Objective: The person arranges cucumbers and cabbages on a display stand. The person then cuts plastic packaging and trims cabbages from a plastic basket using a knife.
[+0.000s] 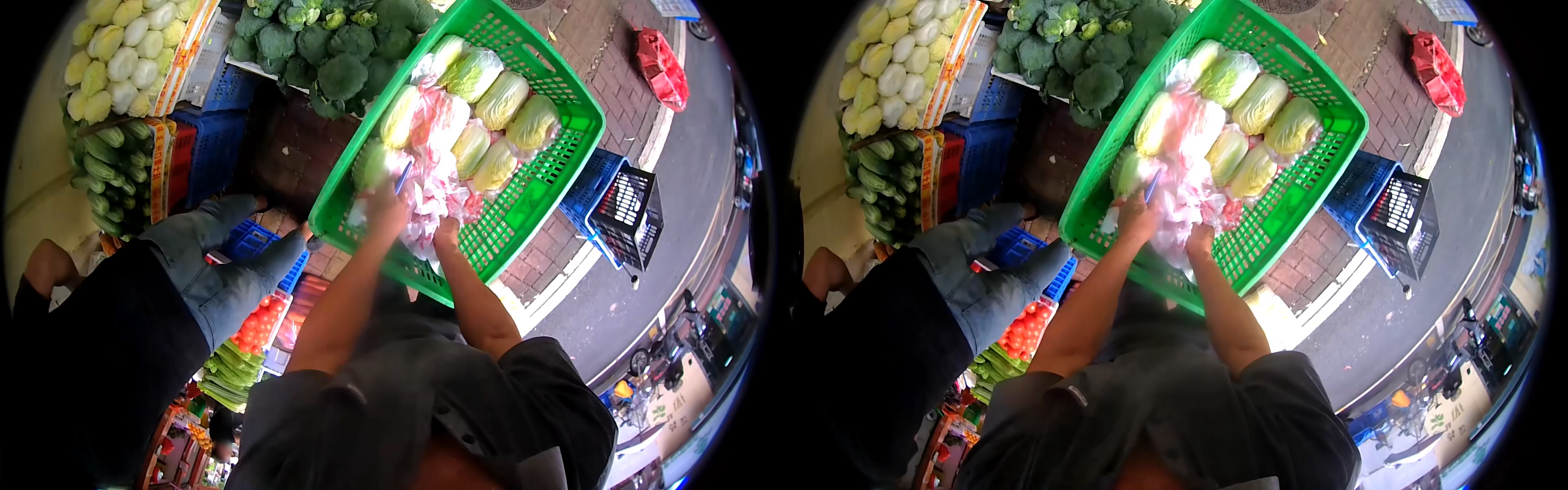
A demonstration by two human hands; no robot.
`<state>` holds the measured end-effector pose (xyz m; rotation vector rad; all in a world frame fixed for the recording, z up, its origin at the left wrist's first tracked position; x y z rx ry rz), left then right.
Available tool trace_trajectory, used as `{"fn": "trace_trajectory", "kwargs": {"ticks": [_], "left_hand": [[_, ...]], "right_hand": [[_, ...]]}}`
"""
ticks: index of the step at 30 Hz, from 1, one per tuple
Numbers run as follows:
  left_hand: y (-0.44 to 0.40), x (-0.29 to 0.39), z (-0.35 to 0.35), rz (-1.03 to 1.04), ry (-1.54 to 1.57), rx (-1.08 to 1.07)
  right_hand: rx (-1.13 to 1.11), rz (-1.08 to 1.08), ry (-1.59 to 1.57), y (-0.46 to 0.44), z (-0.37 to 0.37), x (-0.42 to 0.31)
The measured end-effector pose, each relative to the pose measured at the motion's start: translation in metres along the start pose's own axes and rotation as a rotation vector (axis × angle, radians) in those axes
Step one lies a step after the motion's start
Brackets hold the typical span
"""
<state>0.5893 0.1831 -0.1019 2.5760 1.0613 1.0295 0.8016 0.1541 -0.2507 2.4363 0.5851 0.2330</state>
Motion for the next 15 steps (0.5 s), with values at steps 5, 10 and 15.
{"fn": "trace_trajectory", "kwargs": {"ticks": [5,10,15], "left_hand": [[0.0,-0.023,0.064,-0.165,-0.062,0.015],[0.044,0.018,0.063,0.086,-0.002,0.002],[0.077,0.035,0.057,-0.148,0.389,-0.203]], "right_hand": [[0.381,-0.016,-0.305,0.009,-0.002,0.011],[0.127,0.293,-1.647,0.039,-0.01,0.037],[-0.179,0.507,-1.975,0.097,-0.083,0.049]]}}
Point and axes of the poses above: each hand's wrist, its own y-axis away from the middle knuckle, its own z-axis out of the palm, x = y × z, the point moved 9 cm from there along -y, towards the middle knuckle, and after that the axes turned 6 degrees about x, right-handed, at the moved point
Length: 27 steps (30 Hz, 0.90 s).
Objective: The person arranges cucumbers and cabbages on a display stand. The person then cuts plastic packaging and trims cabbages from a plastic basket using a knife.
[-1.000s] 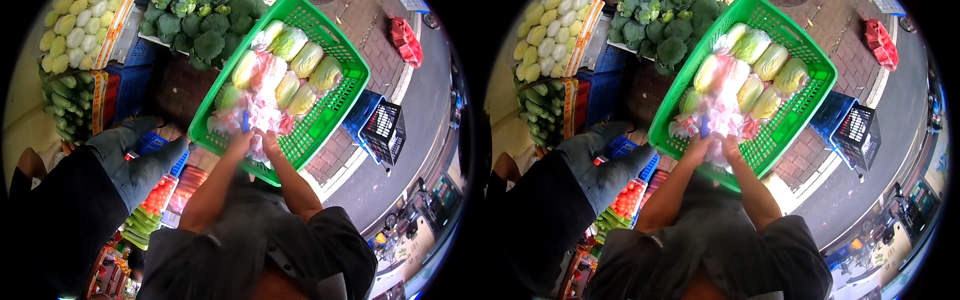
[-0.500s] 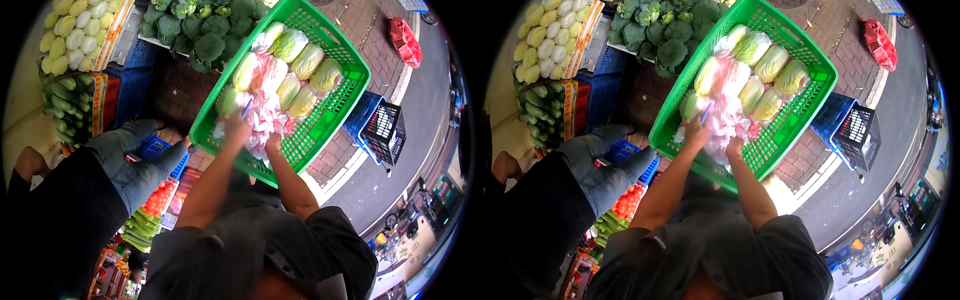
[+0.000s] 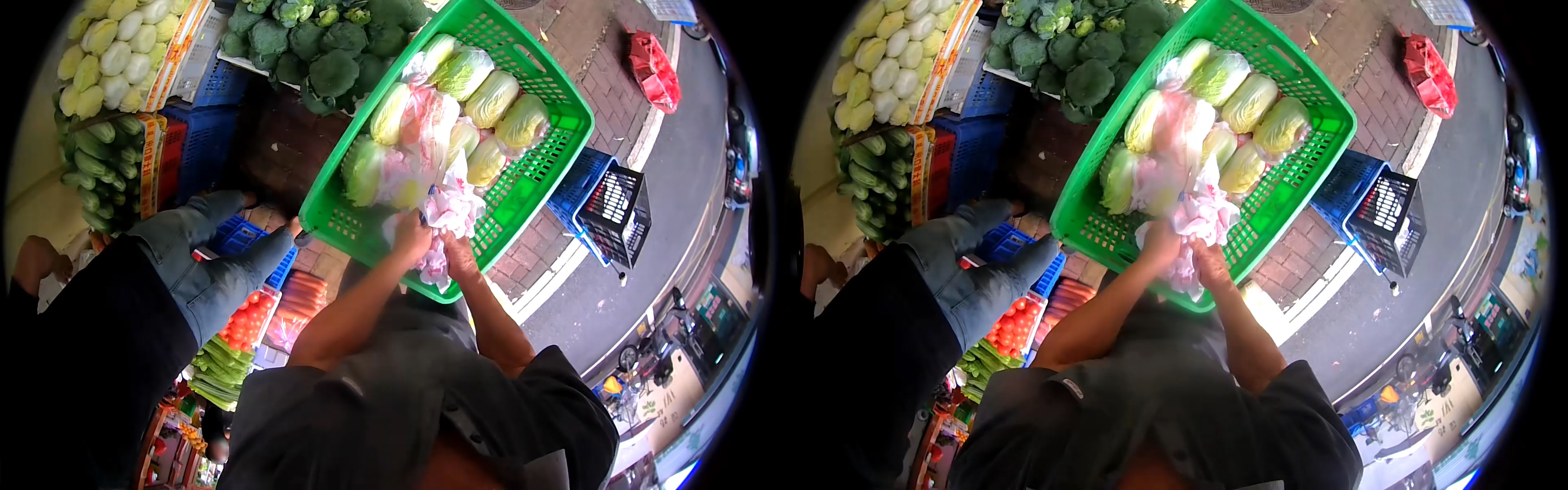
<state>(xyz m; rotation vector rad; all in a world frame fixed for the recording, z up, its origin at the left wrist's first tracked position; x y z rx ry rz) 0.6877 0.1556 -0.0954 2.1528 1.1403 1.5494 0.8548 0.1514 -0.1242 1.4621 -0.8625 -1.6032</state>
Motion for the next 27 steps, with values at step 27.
{"fn": "trace_trajectory", "kwargs": {"ticks": [27], "left_hand": [[0.034,0.151,0.097,-0.094,0.529,-0.04]], "right_hand": [[0.635,-0.99,-0.064,0.157,-0.565,-0.446]]}}
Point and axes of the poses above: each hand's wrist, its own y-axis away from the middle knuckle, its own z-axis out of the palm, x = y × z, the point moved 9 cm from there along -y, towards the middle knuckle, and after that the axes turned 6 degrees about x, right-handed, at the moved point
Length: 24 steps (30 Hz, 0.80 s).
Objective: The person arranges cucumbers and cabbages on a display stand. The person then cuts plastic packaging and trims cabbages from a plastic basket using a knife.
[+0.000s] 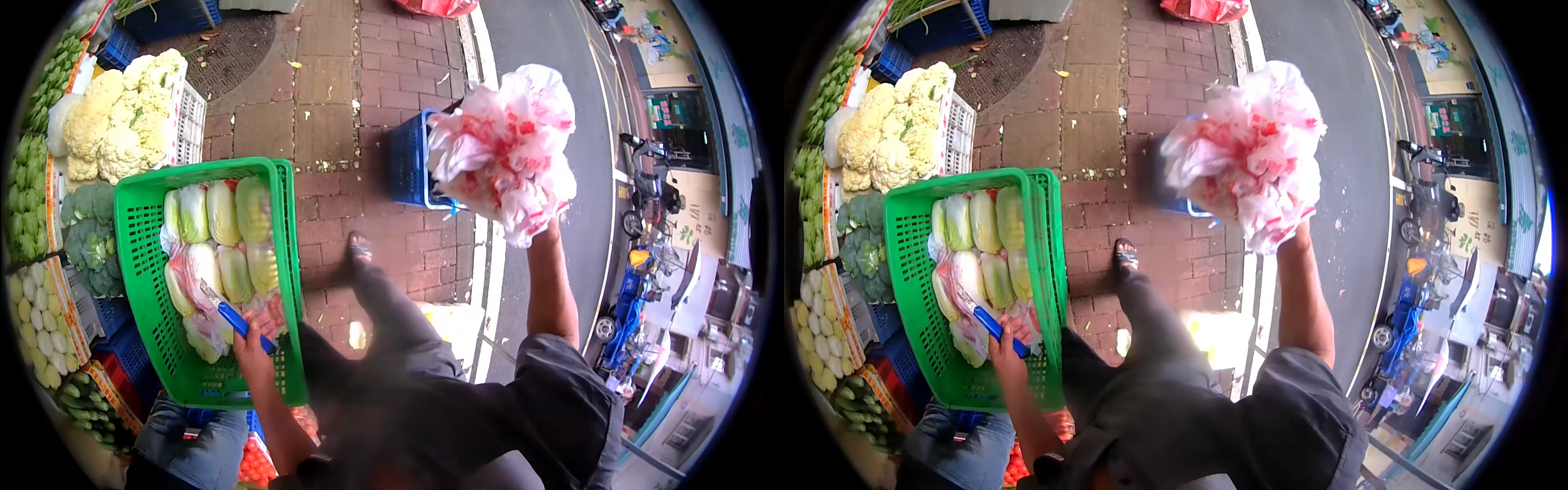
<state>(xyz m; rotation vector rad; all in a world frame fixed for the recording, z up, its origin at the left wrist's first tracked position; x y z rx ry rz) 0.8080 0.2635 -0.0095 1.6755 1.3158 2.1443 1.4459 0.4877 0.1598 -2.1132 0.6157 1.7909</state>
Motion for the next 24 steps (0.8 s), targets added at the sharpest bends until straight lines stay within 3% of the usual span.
{"fn": "trace_trajectory", "kwargs": {"ticks": [5,8,10,11,13,14,16,18,19,20,23,24], "left_hand": [[-0.018,-0.032,0.015,0.093,-0.118,0.246],[-0.009,-0.009,0.03,0.092,-0.295,0.264],[-0.005,0.005,0.036,0.098,-0.493,0.313],[-0.006,0.006,0.035,0.098,-0.592,0.338],[-0.018,-0.009,0.02,0.272,-0.725,0.376],[-0.023,-0.018,0.017,0.318,-0.723,0.387],[-0.026,-0.026,0.028,0.338,-0.655,0.391],[-0.022,-0.019,0.045,0.305,-0.578,0.439],[-0.017,-0.014,0.049,0.285,-0.543,0.469],[-0.014,-0.007,0.053,0.281,-0.653,0.512],[-0.017,-0.012,0.044,0.257,-0.699,0.545],[-0.016,-0.01,0.043,0.27,-0.784,0.558]], "right_hand": [[0.06,-0.246,0.249,-0.13,-0.112,0.041],[0.223,-0.455,0.647,-0.173,-0.137,0.091],[0.283,-0.253,0.249,-0.206,-0.154,0.161],[0.161,-0.182,0.166,-0.227,-0.171,0.221],[0.087,-0.035,0.789,-0.255,-0.186,0.309],[0.029,-0.489,1.248,-0.255,-0.171,0.327],[-0.134,0.176,0.836,-0.268,-0.168,0.391],[-0.171,0.097,0.937,-0.266,-0.147,0.398],[-0.006,-0.007,1.047,-0.261,-0.144,0.386],[0.029,0.027,1.162,-0.264,-0.156,0.408],[-0.114,0.201,1.152,-0.252,-0.156,0.386],[-0.119,0.297,1.015,-0.244,-0.151,0.378]]}}
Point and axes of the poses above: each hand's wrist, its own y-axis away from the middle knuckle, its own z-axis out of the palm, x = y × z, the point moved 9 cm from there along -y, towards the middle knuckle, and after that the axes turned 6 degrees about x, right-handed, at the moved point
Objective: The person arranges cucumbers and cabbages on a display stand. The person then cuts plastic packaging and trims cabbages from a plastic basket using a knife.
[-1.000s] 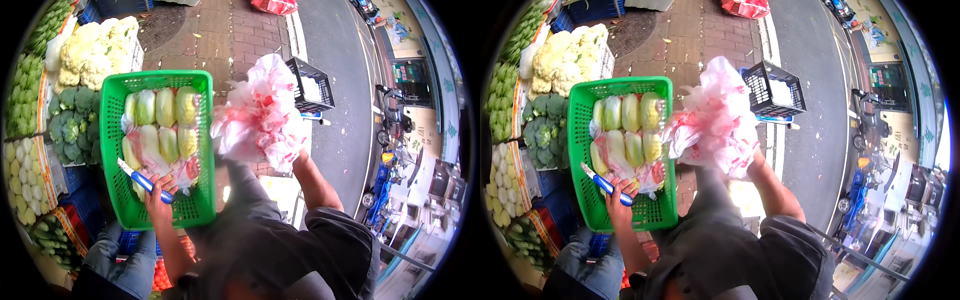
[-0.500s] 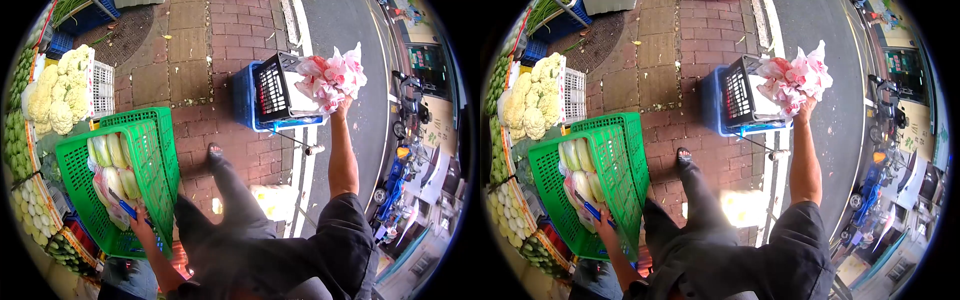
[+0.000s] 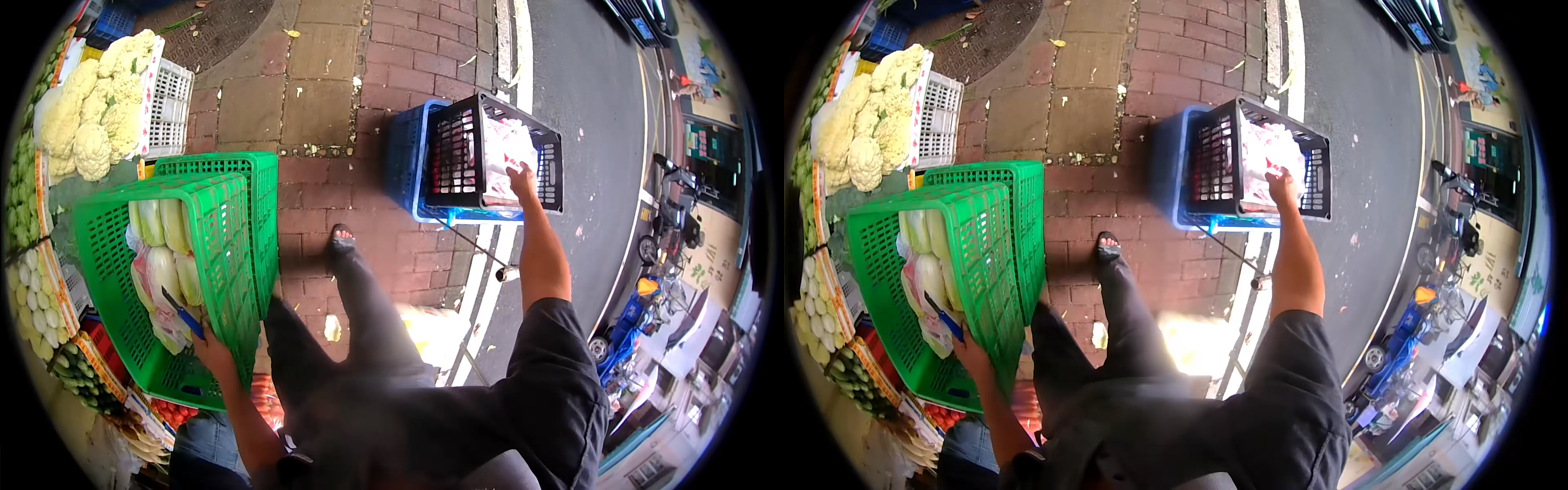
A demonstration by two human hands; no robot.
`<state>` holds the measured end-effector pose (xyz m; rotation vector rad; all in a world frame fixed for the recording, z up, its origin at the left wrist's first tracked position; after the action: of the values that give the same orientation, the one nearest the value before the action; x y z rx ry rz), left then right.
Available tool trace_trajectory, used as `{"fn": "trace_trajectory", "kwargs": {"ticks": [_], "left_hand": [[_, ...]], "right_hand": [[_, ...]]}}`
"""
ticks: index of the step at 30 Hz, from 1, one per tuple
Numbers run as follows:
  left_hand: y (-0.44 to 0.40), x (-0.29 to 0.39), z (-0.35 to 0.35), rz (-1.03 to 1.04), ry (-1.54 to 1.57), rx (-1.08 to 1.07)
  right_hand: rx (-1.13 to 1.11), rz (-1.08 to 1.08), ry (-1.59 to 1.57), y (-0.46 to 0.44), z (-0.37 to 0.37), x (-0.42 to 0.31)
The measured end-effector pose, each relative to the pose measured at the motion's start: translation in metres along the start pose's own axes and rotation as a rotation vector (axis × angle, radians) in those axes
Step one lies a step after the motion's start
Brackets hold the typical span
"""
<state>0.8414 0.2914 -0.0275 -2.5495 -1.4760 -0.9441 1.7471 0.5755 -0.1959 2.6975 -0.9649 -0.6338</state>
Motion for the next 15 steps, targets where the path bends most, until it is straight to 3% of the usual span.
{"fn": "trace_trajectory", "kwargs": {"ticks": [1,2,3,5,6,7,8,9,10,11,13,15], "left_hand": [[0.0,0.004,0.007,0.052,0.128,-0.019],[0.0,0.007,0.008,0.097,0.242,-0.015],[0.001,0.003,0.005,0.048,0.122,0.009],[0.005,0.004,0.003,0.032,0.195,0.051],[0.005,0.002,0.001,0.102,0.185,0.136],[0.007,0.001,0.003,0.061,0.151,0.114],[0.007,0.003,0.003,0.1,0.08,0.123],[0.004,-0.012,0.011,0.08,0.109,0.109],[0.001,-0.034,0.025,-0.029,0.214,0.088],[0.005,-0.021,0.018,-0.073,0.208,0.063],[0.004,-0.017,0.01,-0.13,0.224,0.053],[0.005,-0.003,-0.008,-0.123,0.233,0.038]], "right_hand": [[0.173,-0.155,0.244,0.02,-0.025,-0.021],[0.205,-0.196,0.341,0.03,-0.036,-0.031],[0.192,-0.365,0.403,0.009,-0.022,-0.007],[0.139,-0.557,0.457,0.019,-0.022,-0.031],[0.115,-0.452,0.335,0.048,-0.036,-0.076],[0.072,-0.554,0.192,0.057,-0.032,-0.096],[0.118,-0.665,0.246,0.06,-0.024,-0.113],[-0.019,-0.428,0.146,0.075,-0.017,-0.135],[-0.086,-0.356,-0.024,0.135,-0.02,-0.196],[-0.078,-0.583,-0.057,0.139,-0.001,-0.213],[-0.215,-0.762,-0.204,0.25,0.007,-0.321],[-0.403,-0.634,-0.423,0.355,0.031,-0.393]]}}
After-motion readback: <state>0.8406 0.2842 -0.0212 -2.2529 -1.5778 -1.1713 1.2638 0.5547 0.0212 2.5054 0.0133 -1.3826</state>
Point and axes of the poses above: each hand's wrist, its own y-axis away from the middle knuckle, its own z-axis out of the palm, x = y × z, the point moved 9 cm from there along -y, towards the middle knuckle, and after that the axes turned 6 degrees about x, right-handed, at the moved point
